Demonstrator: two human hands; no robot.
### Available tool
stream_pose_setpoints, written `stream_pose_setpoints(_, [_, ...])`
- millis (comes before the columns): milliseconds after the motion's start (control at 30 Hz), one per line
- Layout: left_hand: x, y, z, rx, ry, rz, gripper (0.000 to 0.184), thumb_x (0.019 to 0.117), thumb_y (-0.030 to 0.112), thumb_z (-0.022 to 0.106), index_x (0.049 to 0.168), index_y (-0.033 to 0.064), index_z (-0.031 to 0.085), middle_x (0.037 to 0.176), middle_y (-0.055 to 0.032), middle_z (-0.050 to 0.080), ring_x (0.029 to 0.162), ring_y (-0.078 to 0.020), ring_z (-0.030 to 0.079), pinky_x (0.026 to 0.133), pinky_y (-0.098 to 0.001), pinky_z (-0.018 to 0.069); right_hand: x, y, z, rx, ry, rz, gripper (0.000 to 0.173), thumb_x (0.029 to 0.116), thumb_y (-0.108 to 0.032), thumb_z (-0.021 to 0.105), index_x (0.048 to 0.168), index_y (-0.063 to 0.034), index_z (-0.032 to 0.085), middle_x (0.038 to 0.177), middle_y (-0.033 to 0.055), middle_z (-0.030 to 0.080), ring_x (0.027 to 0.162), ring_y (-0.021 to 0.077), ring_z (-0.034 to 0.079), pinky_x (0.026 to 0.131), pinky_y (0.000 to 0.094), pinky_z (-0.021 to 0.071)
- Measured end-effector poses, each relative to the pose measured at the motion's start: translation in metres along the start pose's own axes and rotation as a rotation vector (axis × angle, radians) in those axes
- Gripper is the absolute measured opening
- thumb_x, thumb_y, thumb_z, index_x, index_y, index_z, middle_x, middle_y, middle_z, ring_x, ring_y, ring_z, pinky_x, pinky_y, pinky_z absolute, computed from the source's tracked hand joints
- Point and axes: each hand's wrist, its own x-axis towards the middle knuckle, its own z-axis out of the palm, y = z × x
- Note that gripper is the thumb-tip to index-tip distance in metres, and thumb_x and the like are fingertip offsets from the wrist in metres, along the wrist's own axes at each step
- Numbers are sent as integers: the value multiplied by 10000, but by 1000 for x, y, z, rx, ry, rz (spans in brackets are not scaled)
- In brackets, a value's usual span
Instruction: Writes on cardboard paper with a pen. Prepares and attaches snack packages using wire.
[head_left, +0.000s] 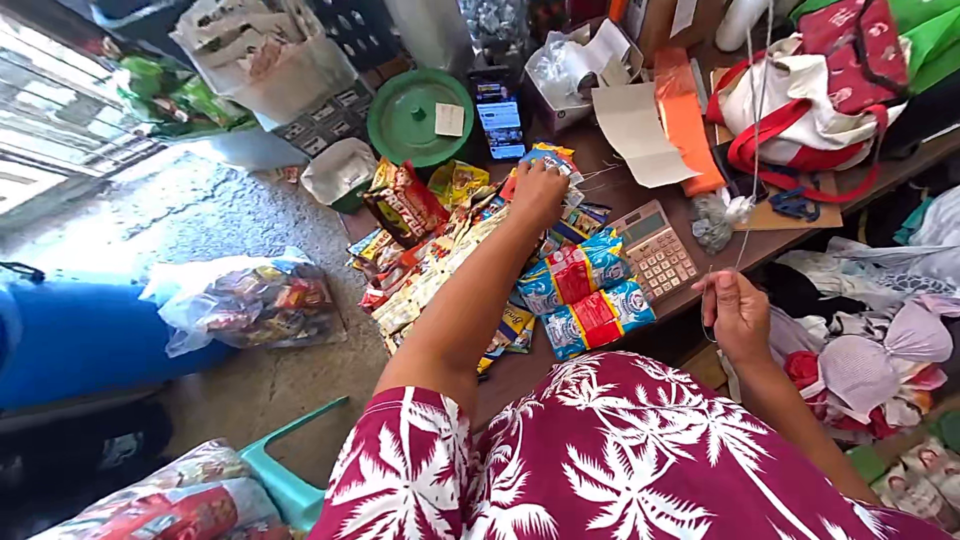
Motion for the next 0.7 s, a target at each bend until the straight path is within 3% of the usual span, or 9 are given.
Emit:
stream_pose_setpoints(100, [23, 3, -13, 65, 23, 94, 233, 896, 1, 686, 1123, -48, 706, 1165, -268, 682, 1180, -473, 602, 1074, -675, 340, 9, 12, -7, 18, -16, 8, 459, 1131, -349, 344, 984, -48, 658, 587, -138, 502, 518, -75, 499, 541, 121, 473])
stream_pose_setpoints(167, [37, 3, -26, 72, 175, 148, 203, 928, -29, 636, 1115, -59, 707, 1160, -279, 677, 1189, -499, 589, 1102, -698, 311, 15, 19, -11, 36, -27, 14, 464, 1130, -355, 346, 984, -47, 661, 586, -138, 498, 519, -78, 498, 539, 115, 470])
stream_pose_setpoints(233, [48, 1, -39, 110, 318, 160, 240, 930, -19, 653, 1164, -33, 704, 1259, -269, 642, 1257, -504, 542, 1134, -714, 268, 20, 25, -14, 40, -35, 19, 467, 1131, -350, 347, 977, -36, 657, 581, -131, 493, 513, -75, 493, 534, 118, 467])
stream_pose_setpoints(300, [56, 1, -52, 145, 366, 82, 325, 916, -19, 674, 1241, -20, 679, 1384, -275, 578, 1329, -511, 487, 1136, -709, 266, 26, 29, -16, 33, -40, 27, 463, 1132, -336, 344, 974, -28, 652, 577, -128, 490, 508, -75, 488, 532, 117, 464])
stream_pose_setpoints(367, [60, 2, -58, 124, 366, -68, 399, 880, -59, 684, 1276, -48, 639, 1389, -304, 552, 1303, -529, 494, 1072, -696, 347, 30, 31, -19, 36, -41, 35, 454, 1131, -328, 346, 966, -34, 651, 575, -132, 493, 506, -79, 488, 530, 115, 464])
stream_pose_setpoints(433, [54, 4, -62, 33, 278, -263, 373, 906, -17, 664, 1265, -92, 599, 1350, -339, 549, 1234, -549, 543, 969, -708, 437, 33, 35, -20, 55, -37, 32, 450, 1130, -329, 349, 966, -37, 648, 578, -132, 494, 508, -77, 489, 533, 117, 466])
stream_pose_setpoints(500, [41, 2, -62, -79, 97, -407, 351, 982, 134, 625, 1227, -117, 610, 1279, -373, 586, 1182, -577, 575, 918, -756, 443, 35, 38, -19, 75, -38, 36, 445, 1131, -325, 349, 968, -36, 646, 582, -132, 493, 510, -77, 490, 533, 116, 467])
stream_pose_setpoints(600, [28, -15, -43, -170, -128, -450, 438, 996, 320, 639, 1129, -96, 680, 1183, -354, 643, 1176, -556, 586, 940, -771, 422, 36, 41, -17, 83, -67, 39, 456, 1132, -323, 344, 979, -25, 654, 583, -125, 485, 509, -74, 485, 530, 117, 465])
stream_pose_setpoints(700, [23, -25, -26, -290, -122, -458, 446, 948, 337, 727, 1190, -35, 683, 1167, -293, 675, 1170, -506, 602, 986, -752, 392, 38, 41, -13, 93, -94, 34, 462, 1131, -327, 346, 988, -22, 661, 572, -116, 485, 497, -59, 487, 519, 131, 467])
